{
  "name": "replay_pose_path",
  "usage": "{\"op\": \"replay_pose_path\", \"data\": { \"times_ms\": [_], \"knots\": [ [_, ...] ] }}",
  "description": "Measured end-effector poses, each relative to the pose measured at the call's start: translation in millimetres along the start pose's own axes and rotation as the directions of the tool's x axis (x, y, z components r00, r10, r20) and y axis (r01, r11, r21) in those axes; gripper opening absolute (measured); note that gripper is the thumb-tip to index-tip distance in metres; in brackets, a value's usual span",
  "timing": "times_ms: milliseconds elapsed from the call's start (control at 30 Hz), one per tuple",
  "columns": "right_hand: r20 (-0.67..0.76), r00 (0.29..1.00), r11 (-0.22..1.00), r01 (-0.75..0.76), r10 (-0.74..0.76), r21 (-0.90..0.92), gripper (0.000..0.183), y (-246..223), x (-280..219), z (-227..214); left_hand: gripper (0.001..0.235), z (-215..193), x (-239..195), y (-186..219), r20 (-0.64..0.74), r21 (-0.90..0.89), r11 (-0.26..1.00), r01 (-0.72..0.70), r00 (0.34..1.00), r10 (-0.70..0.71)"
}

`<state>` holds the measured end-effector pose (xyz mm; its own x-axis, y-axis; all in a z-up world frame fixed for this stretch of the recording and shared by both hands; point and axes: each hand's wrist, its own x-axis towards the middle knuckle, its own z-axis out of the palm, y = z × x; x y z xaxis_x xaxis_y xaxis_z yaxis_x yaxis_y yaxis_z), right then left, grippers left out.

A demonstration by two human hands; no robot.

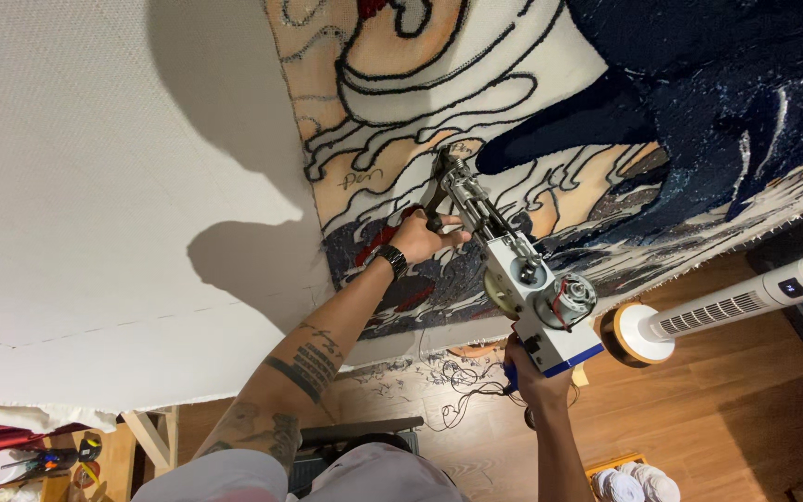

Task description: The person uses a handheld tufting gun to create a rug on a stretched canvas. They guide the tool along a pre-drawn design, inserting yarn into the fabric to form the pattern. The person holds the tool with their right hand and guides the work with their left hand.

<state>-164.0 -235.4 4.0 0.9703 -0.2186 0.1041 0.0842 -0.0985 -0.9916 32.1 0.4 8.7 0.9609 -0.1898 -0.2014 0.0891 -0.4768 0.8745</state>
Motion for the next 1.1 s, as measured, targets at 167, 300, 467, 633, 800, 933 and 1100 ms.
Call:
{"op": "replay_pose_path", "data": {
  "times_ms": [167,300,467,633,800,933,1100],
  "knots": [
    [-0.03,0.995,0.994,-0.089,0.091,0.059,0.033,-12.7,-6.1,7.6,0.077,0.7,-4.1,4.5,-0.027,-0.063,0.998,0.011,1.0,-0.012],
    [-0.075,0.986,0.987,-0.14,0.146,0.079,0.035,-4.6,-1.9,5.6,0.07,0.0,-12.4,13.7,-0.017,-0.205,0.976,0.071,0.997,-0.076],
    [0.06,0.998,0.972,0.015,-0.03,0.235,0.03,13.1,5.6,-0.1,0.074,-2.1,-15.6,16.6,-0.059,-0.173,0.984,0.03,0.997,-0.041],
    [0.068,0.997,0.98,0.011,-0.025,0.201,0.029,22.3,3.8,-17.9,0.084,28.4,27.2,-28.0,0.094,-0.686,0.724,0.07,0.996,-0.007],
    [0.057,0.998,0.948,-0.01,-0.009,0.319,0.032,29.3,-5.8,-33.0,0.026,86.0,100.7,-116.1,0.282,-0.94,-0.151,0.305,0.947,0.153],
    [0.091,0.996,0.924,-0.024,-0.012,0.382,0.027,47.1,-16.6,-58.5,0.02,116.6,89.6,-112.0,0.301,-0.886,-0.335,0.321,0.947,0.111],
    [0.2,0.979,0.907,-0.061,-0.026,0.418,0.024,44.3,-39.7,-87.0,0.021,131.8,47.6,-79.4,0.415,-0.8,-0.473,0.369,0.91,0.009]
  ]
}}
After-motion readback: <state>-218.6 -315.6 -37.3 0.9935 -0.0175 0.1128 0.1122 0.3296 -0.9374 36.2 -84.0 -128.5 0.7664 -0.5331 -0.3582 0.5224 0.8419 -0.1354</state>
